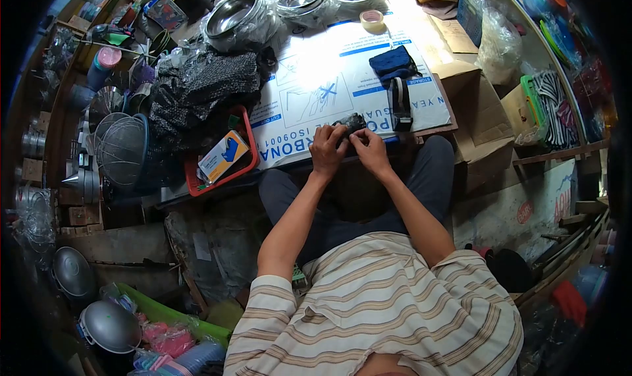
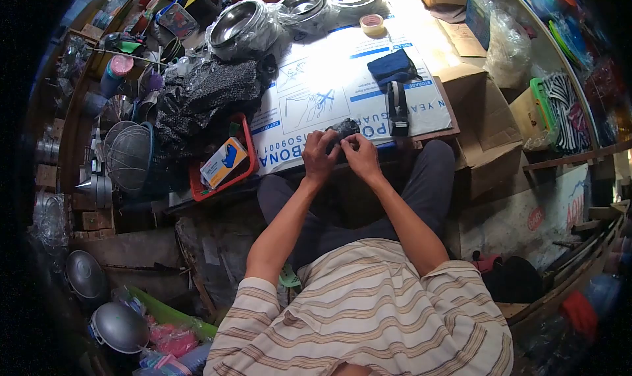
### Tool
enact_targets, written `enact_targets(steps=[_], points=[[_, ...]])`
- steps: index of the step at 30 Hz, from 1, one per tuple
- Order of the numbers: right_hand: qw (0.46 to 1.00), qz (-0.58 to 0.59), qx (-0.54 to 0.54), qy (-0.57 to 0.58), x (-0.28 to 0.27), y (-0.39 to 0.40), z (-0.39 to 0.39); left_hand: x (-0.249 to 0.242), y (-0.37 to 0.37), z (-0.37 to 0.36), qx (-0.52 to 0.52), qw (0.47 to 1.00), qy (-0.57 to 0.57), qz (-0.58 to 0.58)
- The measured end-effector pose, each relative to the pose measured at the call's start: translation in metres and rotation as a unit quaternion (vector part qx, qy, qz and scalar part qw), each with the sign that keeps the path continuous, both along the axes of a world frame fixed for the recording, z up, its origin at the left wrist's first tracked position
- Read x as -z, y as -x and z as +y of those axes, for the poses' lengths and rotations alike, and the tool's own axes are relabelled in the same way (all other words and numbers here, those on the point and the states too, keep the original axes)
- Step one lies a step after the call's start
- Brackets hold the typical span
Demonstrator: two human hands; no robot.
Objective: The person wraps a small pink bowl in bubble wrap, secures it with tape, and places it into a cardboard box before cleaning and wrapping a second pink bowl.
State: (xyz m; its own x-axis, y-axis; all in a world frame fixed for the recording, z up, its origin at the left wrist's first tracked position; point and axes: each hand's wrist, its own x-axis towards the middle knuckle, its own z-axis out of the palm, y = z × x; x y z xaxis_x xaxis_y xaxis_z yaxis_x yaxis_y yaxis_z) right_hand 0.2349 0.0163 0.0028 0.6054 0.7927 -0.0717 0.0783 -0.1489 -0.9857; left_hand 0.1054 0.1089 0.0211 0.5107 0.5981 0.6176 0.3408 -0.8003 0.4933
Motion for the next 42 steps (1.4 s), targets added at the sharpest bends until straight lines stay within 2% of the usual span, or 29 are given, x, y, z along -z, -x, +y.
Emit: enact_targets(steps=[8,16,18,21,25,27,30,33,39,42], points=[[0.998,-0.021,-0.026,0.044,-0.007,-0.003,0.002,-0.007,-0.001,0.004,-0.005,1.000,0.012,0.016],[0.999,-0.005,-0.023,0.040,0.021,0.004,0.007,-0.009,0.000,0.008,0.008,0.998,0.055,-0.007],[0.997,-0.044,0.001,0.067,0.022,0.004,0.009,-0.010,0.001,0.009,0.013,0.998,0.056,-0.002],[0.997,-0.013,0.019,0.080,0.011,0.005,0.008,-0.014,0.002,0.011,0.024,0.998,0.063,0.002],[0.999,-0.015,0.023,0.044,0.020,0.006,0.011,-0.022,0.006,0.010,0.046,0.997,0.066,0.000],[0.995,-0.085,0.053,0.022,0.028,0.008,0.015,-0.023,0.003,0.009,0.041,0.997,0.072,0.003],[0.990,-0.110,0.089,0.009,0.032,0.016,0.018,-0.022,0.001,0.009,0.029,0.996,0.085,0.005],[0.989,-0.100,0.101,0.031,0.030,0.017,0.014,-0.021,0.000,0.010,0.024,0.995,0.092,0.004],[0.988,-0.111,0.078,0.071,0.039,0.001,0.005,-0.021,-0.001,0.005,0.018,0.996,0.087,0.012],[0.993,-0.095,0.051,0.041,0.044,-0.003,0.001,-0.020,-0.001,0.003,0.009,0.996,0.087,0.019]])
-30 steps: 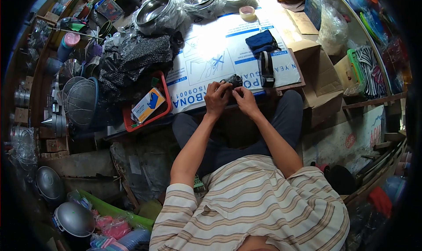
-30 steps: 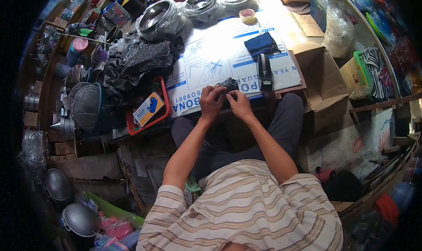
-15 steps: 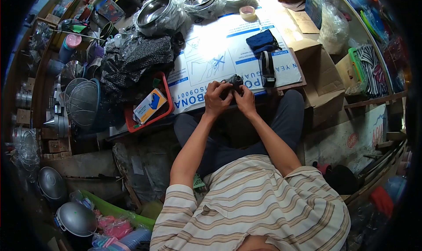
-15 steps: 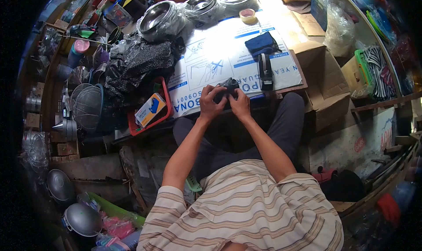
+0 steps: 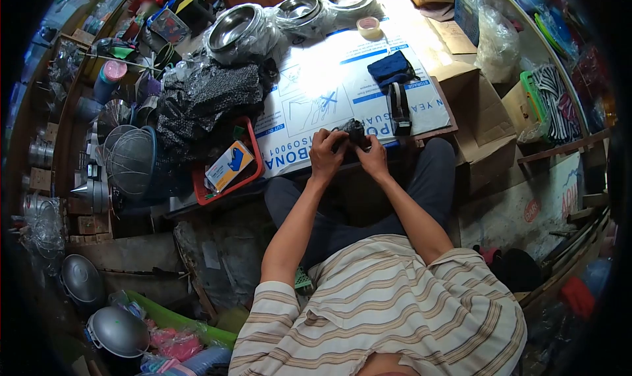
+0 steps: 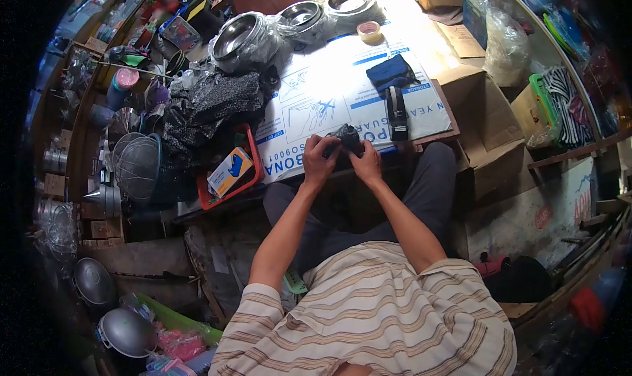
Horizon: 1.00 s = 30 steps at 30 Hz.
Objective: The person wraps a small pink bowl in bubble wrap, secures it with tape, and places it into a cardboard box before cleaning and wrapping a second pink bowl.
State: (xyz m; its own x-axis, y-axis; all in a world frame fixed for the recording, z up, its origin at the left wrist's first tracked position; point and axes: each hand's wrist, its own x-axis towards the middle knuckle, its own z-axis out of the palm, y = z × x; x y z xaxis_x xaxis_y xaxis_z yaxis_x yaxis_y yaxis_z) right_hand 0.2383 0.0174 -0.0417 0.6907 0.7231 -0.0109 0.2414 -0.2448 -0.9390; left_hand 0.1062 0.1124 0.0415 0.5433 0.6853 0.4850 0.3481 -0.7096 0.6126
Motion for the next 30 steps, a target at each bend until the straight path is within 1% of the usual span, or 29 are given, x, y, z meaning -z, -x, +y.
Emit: enact_targets(steps=[2,4,5,6,7,8,10,11,12,13,14,16,17,18,20,21,22,24,26,27,28,30], points=[[1.000,0.002,0.004,-0.003,0.024,0.002,-0.002,-0.004,0.001,-0.006,-0.002,1.000,-0.001,0.007],[1.000,0.003,0.008,-0.007,0.021,-0.004,-0.005,-0.010,0.003,-0.015,-0.026,0.998,0.063,0.004],[0.983,0.181,0.012,0.032,0.020,-0.009,-0.008,-0.014,0.005,-0.018,-0.023,0.998,0.062,0.003],[0.933,0.353,0.016,0.069,0.016,-0.013,-0.011,-0.013,0.009,-0.020,-0.034,0.997,0.051,0.044],[0.902,0.430,0.024,0.035,0.013,-0.011,-0.012,-0.013,0.012,-0.023,-0.044,0.995,0.040,0.084],[0.902,0.430,0.026,0.034,0.009,-0.012,-0.016,-0.011,0.014,-0.027,-0.042,0.995,0.040,0.084],[0.874,0.482,0.006,0.054,-0.041,-0.012,-0.026,-0.003,0.017,-0.036,-0.020,0.999,0.028,0.041],[0.875,0.481,0.008,0.053,-0.059,-0.012,-0.032,0.001,0.017,-0.043,-0.020,0.999,0.001,0.030],[0.871,0.487,-0.029,0.046,-0.075,-0.012,-0.038,0.008,0.017,-0.050,-0.018,0.999,0.001,0.028],[0.867,0.493,-0.066,0.038,-0.082,-0.012,-0.043,0.015,0.018,-0.057,0.010,0.999,0.035,0.009],[0.868,0.491,-0.062,0.036,-0.075,-0.011,-0.044,0.022,0.020,-0.065,0.038,0.997,0.070,-0.010],[0.880,0.463,-0.099,-0.049,-0.061,-0.007,-0.047,0.024,0.024,-0.086,0.046,0.997,0.058,-0.002],[0.884,0.459,-0.084,-0.019,-0.059,-0.007,-0.054,0.027,0.025,-0.094,0.053,0.998,-0.007,0.012],[0.886,0.456,-0.081,-0.018,-0.057,-0.007,-0.060,0.028,0.028,-0.101,0.059,0.995,-0.072,0.026],[0.923,0.374,-0.053,0.077,-0.055,-0.005,-0.068,0.030,0.033,-0.111,0.075,0.994,-0.072,0.023],[0.920,0.386,-0.048,0.043,-0.058,-0.005,-0.073,0.022,0.034,-0.117,0.098,0.994,-0.039,-0.011],[0.922,0.381,-0.046,0.043,-0.053,-0.006,-0.075,0.015,0.034,-0.121,0.121,0.992,-0.007,-0.045],[0.937,0.350,0.002,0.012,-0.044,-0.008,-0.076,0.016,0.038,-0.125,0.137,0.989,-0.015,-0.055],[0.945,0.327,0.006,-0.006,-0.038,-0.010,-0.078,0.015,0.040,-0.129,0.075,0.990,0.064,-0.105],[0.950,0.311,0.008,-0.022,-0.039,-0.012,-0.080,0.022,0.041,-0.126,0.067,0.986,0.090,-0.124],[0.953,0.302,0.013,-0.025,-0.051,-0.011,-0.082,0.029,0.040,-0.123,0.073,0.984,0.090,-0.132],[0.952,0.306,-0.010,-0.017,-0.070,-0.005,-0.087,0.046,0.040,-0.120,0.030,0.938,0.240,-0.247]])
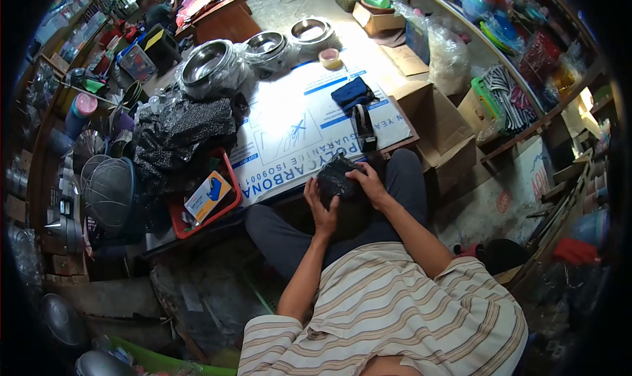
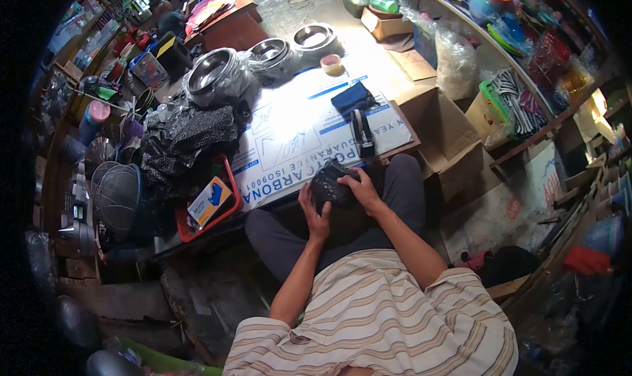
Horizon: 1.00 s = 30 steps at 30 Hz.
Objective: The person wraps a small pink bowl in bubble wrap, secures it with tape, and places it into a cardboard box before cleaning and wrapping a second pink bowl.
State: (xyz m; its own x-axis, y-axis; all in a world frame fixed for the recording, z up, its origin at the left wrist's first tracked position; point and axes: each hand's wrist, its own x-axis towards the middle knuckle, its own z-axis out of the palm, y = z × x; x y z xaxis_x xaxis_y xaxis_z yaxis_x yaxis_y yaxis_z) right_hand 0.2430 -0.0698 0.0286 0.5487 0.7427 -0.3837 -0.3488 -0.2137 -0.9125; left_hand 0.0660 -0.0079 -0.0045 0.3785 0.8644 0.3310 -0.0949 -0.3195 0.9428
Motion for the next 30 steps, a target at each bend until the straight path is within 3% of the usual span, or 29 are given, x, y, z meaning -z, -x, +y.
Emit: enact_targets(steps=[1,2,4,5,9,11,17,23,26,28,30], points=[[1.000,-0.025,-0.014,-0.013,0.001,0.002,0.000,0.008,0.002,0.001,0.033,0.992,0.099,-0.073],[0.999,-0.032,-0.011,-0.014,0.001,0.004,-0.003,0.015,0.007,0.004,0.036,0.991,0.097,-0.080],[0.995,-0.065,-0.067,-0.021,-0.009,0.017,-0.006,0.018,0.017,0.010,0.124,0.939,0.293,-0.131],[0.994,-0.063,-0.089,-0.010,-0.011,0.022,-0.007,0.016,0.018,0.005,0.119,0.914,0.353,-0.162],[0.990,-0.106,-0.094,-0.006,-0.003,0.036,-0.013,0.010,0.018,0.005,0.077,0.919,0.376,-0.096],[0.960,-0.278,-0.005,0.029,0.030,0.035,-0.012,-0.001,0.016,0.001,0.076,0.909,0.398,-0.098],[0.940,-0.334,0.052,0.051,-0.021,0.051,-0.045,0.006,0.018,-0.004,0.096,0.875,0.455,-0.135],[0.911,-0.399,0.074,0.071,0.006,0.072,-0.049,0.002,0.030,-0.012,0.082,0.872,0.474,-0.086],[0.898,-0.422,0.050,0.115,0.009,0.082,-0.051,-0.005,0.029,-0.021,0.109,0.874,0.464,-0.088],[0.949,-0.299,0.035,0.088,-0.006,0.079,-0.059,-0.017,0.021,-0.030,0.135,0.879,0.450,-0.085],[0.947,-0.301,0.056,0.094,-0.021,0.069,-0.067,-0.021,0.003,-0.038,0.155,0.892,0.418,-0.073]])
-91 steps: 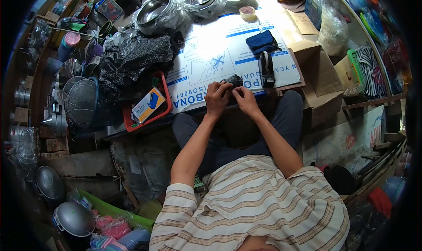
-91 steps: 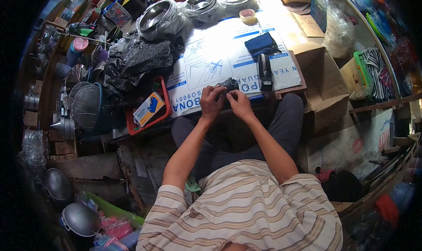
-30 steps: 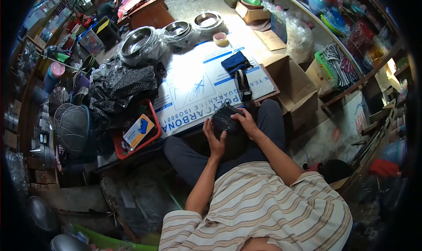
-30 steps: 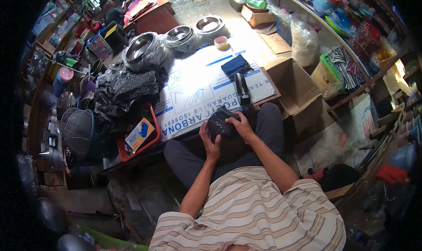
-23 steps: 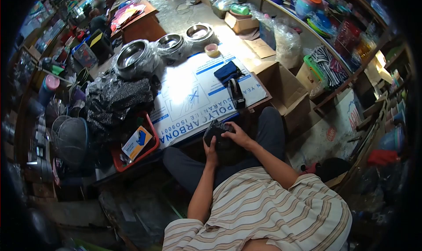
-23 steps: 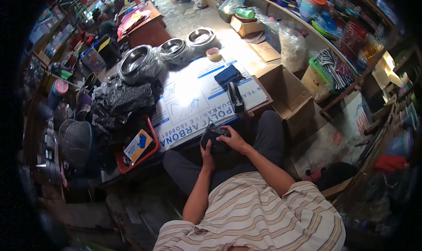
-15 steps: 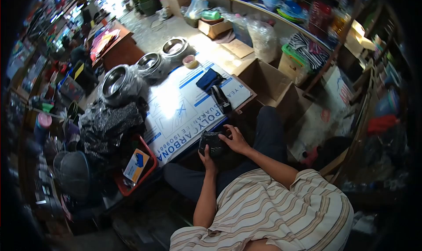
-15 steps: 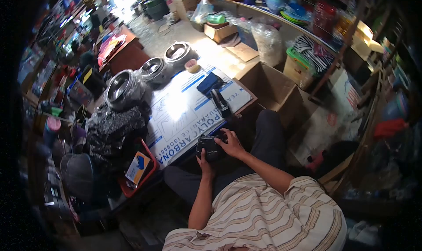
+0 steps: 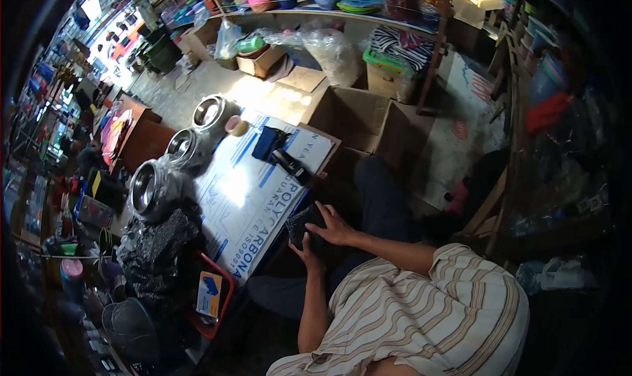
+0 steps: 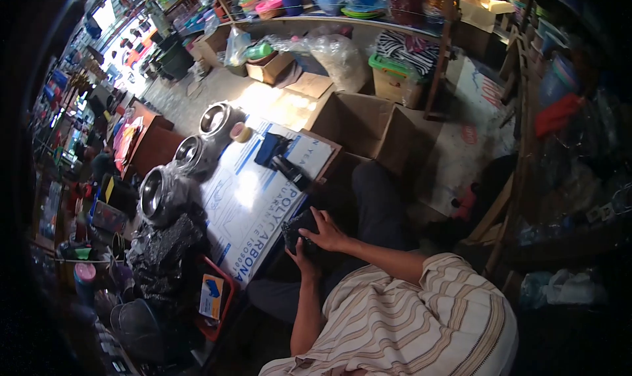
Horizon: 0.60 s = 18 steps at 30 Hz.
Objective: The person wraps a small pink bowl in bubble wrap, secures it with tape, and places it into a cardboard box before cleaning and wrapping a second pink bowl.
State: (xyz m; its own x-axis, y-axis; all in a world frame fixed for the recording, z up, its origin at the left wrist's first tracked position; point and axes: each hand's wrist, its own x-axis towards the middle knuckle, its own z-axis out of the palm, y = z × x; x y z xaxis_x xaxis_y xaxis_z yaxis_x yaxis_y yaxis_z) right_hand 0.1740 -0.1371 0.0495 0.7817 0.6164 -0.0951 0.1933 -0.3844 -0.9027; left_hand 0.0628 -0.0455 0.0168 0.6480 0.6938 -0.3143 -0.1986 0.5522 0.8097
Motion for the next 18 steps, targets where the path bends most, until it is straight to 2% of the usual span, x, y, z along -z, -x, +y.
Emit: enact_targets(steps=[5,9,12,16,18], points=[[0.999,0.002,0.031,-0.031,-0.019,-0.068,-0.033,-0.032,-0.071,-0.026,0.023,1.000,-0.015,0.000],[0.998,0.005,0.049,-0.039,-0.031,-0.128,-0.068,-0.030,-0.134,-0.037,0.046,0.999,-0.027,0.009],[0.996,-0.006,0.077,-0.035,-0.012,-0.160,-0.088,-0.030,-0.169,-0.044,0.073,0.996,-0.047,0.028],[0.981,0.089,0.122,-0.118,-0.009,-0.187,-0.116,-0.026,-0.212,-0.042,0.167,0.974,-0.125,0.088],[0.956,0.144,0.191,-0.168,0.005,-0.200,-0.130,-0.007,-0.240,-0.032,0.247,0.932,-0.239,0.114]])
